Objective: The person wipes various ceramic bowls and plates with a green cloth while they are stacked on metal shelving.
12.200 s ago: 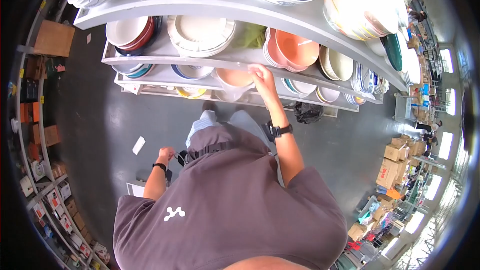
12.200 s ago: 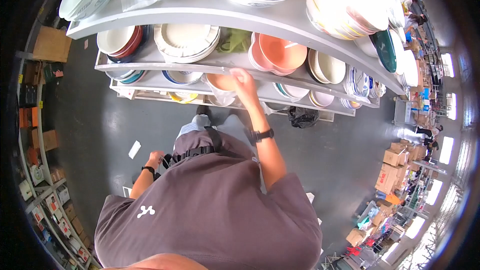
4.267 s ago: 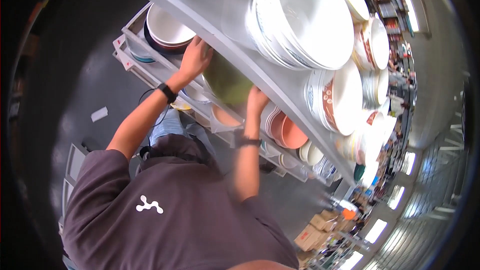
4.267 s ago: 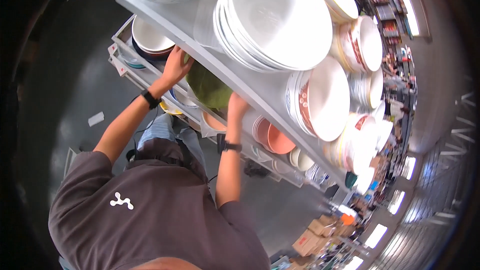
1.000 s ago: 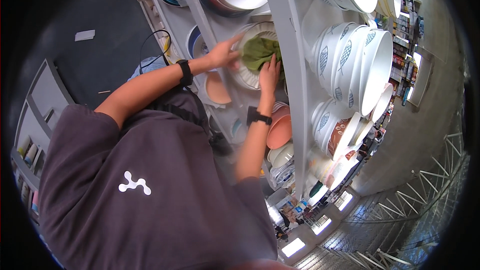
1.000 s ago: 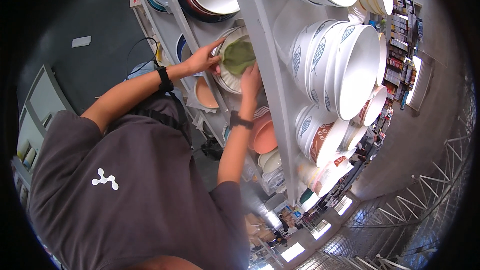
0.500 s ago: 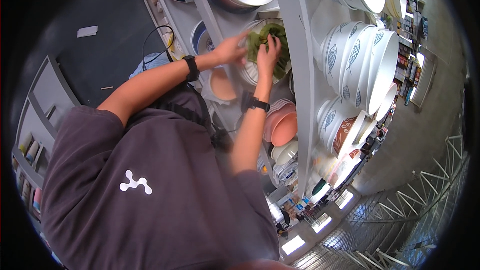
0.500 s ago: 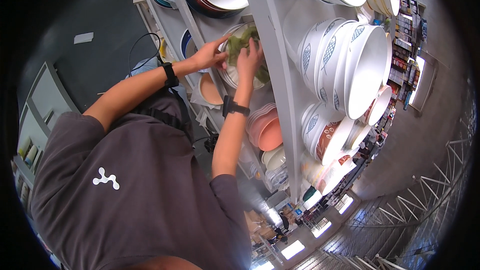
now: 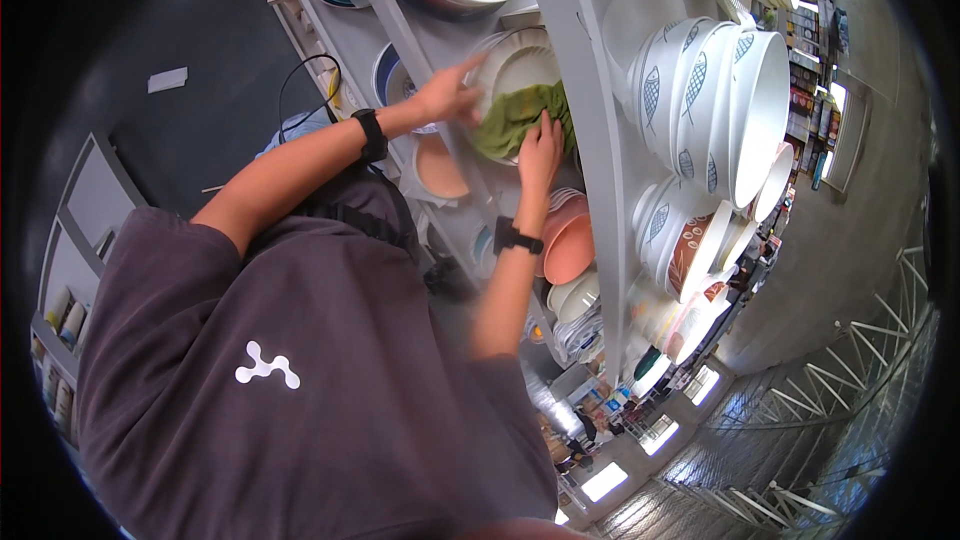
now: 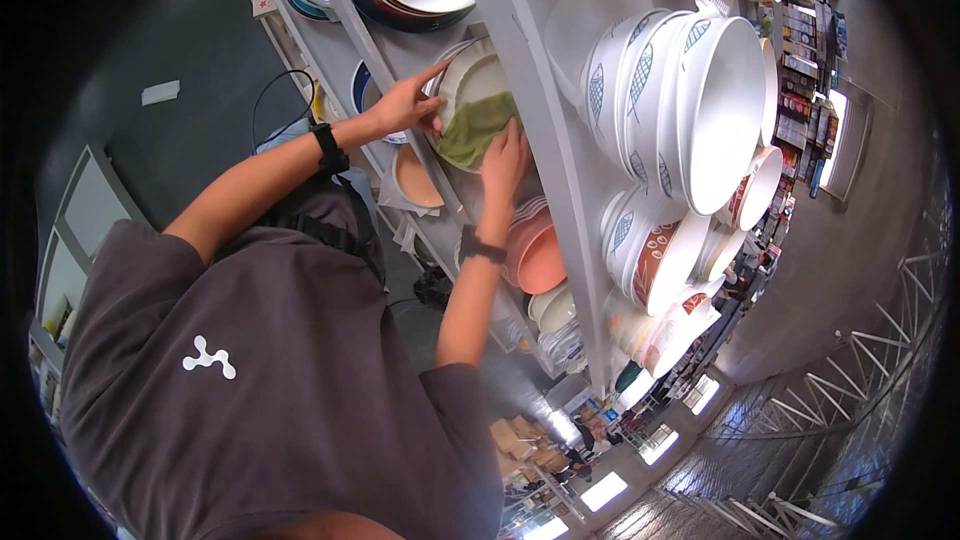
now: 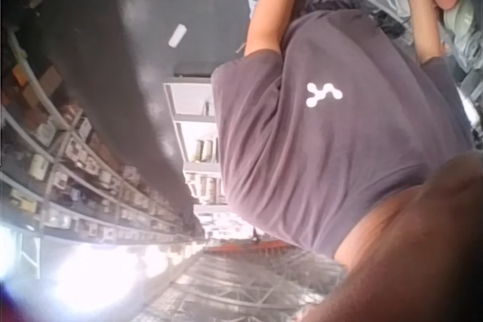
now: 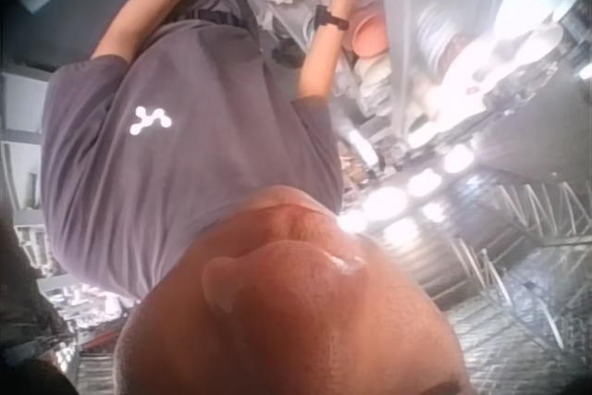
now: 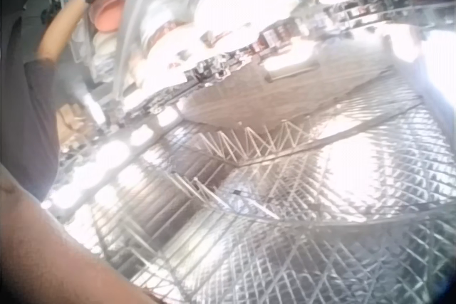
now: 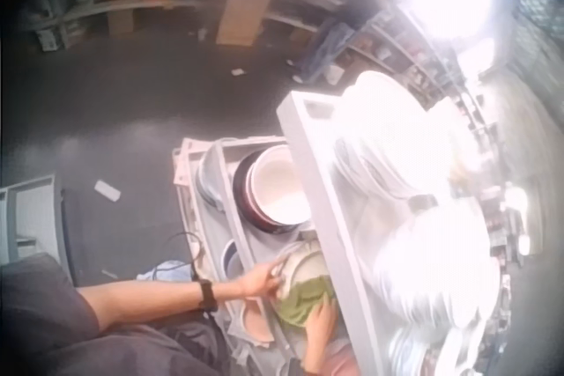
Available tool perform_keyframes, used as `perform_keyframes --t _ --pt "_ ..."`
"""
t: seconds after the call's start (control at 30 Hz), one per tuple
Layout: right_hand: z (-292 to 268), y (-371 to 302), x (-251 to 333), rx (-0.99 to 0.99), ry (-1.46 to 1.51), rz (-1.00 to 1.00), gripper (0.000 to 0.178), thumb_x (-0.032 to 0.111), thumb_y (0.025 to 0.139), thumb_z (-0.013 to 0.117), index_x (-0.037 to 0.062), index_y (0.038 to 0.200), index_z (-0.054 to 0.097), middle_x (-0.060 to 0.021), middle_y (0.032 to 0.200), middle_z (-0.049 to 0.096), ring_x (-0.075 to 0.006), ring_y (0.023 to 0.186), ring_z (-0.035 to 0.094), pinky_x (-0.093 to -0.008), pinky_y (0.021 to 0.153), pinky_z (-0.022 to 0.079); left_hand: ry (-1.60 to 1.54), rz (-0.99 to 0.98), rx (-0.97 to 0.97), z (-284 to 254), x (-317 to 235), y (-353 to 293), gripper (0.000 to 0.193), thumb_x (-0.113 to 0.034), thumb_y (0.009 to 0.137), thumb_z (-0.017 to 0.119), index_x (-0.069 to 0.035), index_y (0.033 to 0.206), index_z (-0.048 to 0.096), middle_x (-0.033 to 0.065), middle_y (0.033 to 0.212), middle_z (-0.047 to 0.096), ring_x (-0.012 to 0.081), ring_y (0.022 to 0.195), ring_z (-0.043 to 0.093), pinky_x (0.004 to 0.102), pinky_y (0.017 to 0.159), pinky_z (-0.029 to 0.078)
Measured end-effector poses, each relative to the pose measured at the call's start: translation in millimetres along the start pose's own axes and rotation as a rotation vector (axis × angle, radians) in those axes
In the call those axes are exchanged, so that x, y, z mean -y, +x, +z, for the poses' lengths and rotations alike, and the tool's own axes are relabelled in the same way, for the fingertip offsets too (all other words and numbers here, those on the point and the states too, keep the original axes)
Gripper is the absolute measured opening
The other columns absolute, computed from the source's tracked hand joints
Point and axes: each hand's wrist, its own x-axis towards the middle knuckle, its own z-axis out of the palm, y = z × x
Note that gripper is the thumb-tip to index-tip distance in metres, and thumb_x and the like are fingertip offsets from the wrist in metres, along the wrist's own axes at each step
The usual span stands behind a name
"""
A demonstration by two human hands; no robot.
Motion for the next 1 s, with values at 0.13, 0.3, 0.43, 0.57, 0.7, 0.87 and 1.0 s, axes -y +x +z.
perform_keyframes --t 0.13,0.3,0.43,0.57,0.7,0.87,1.0 --pt "4.4 51.7 16.0 -0.044 0.016 0.119 0.051 0.035 0.099 0.04 0.0047 0.137 0.055 -0.0263 0.141 0.05 -0.0434 0.129 0.046 -0.0469 0.111 0.033 0.033 0.033 -0.008 0.9 6.4 3.3 0.066 -0.006 0.1 0.052 -0.015 0.158 0.019 0.0091 0.075 0.068 0.0149 0.068 0.068 0.03 0.067 0.059" --pt "12.2 84.5 48.2 -0.082 0.221 0.111 0.054 0.04 0.096 0.042 0.0069 0.137 0.056 -0.0234 0.139 0.054 -0.0409 0.128 0.049 -0.0452 0.11 0.034 0.027 0.069 -0.028 2.1 8.9 3.8 0.066 -0.007 0.1 0.053 -0.012 0.157 0.02 0.0077 0.074 0.068 0.0142 0.067 0.068 0.0294 0.067 0.059" --pt "19.4 82.4 64.4 -0.078 0.351 0.151 0.054 0.043 0.094 0.045 0.01 0.134 0.059 -0.0226 0.143 0.049 -0.041 0.131 0.045 -0.046 0.111 0.032 0.027 0.053 -0.031 2.9 6.2 -0.6 0.066 -0.006 0.1 0.054 -0.011 0.157 0.021 0.0079 0.074 0.068 0.0142 0.067 0.068 0.0296 0.067 0.059" --pt "21.1 58.6 74.1 -0.027 0.2 0.092 0.051 0.042 0.094 0.048 0.0117 0.132 0.062 -0.0213 0.146 0.045 -0.0427 0.132 0.039 -0.0485 0.111 0.029 0.053 0.039 -0.037 4.2 6.6 0.6 0.066 -0.006 0.1 0.054 -0.011 0.157 0.021 0.0083 0.074 0.068 0.0144 0.067 0.068 0.0308 0.068 0.06" --pt "28.1 24.2 59.4 -0.029 0.267 -0.12 0.04 0.03 0.093 0.055 0.0122 0.128 0.065 -0.0232 0.141 0.048 -0.0426 0.129 0.044 -0.05 0.109 0.034 -0.075 0.042 -0.047 4.0 21.0 9.4 0.066 -0.005 0.1 0.053 -0.012 0.157 0.021 0.0077 0.074 0.067 0.0143 0.066 0.067 0.032 0.069 0.06" --pt "-7.3 -32.4 37.2 0.113 0.229 -0.082 0.037 0.022 0.092 0.056 0.0085 0.126 0.065 -0.0211 0.138 0.05 -0.0418 0.126 0.047 -0.0483 0.108 0.036 0.012 0.031 -0.016 -2.0 4.7 4.6 0.065 -0.004 0.1 0.053 -0.013 0.157 0.023 0.0075 0.075 0.067 0.0127 0.066 0.066 0.0288 0.065 0.057" --pt "-11.9 -25.8 6.8 0.018 -0.034 -0.075 0.036 0.018 0.091 0.056 0.0038 0.124 0.062 -0.0222 0.136 0.053 -0.0417 0.123 0.05 -0.0475 0.105 0.039 0.067 0.069 0.0 -6.0 10.4 10.6 0.064 -0.004 0.1 0.052 -0.012 0.157 0.024 0.0074 0.075 0.067 0.0125 0.066 0.066 0.0288 0.065 0.057"
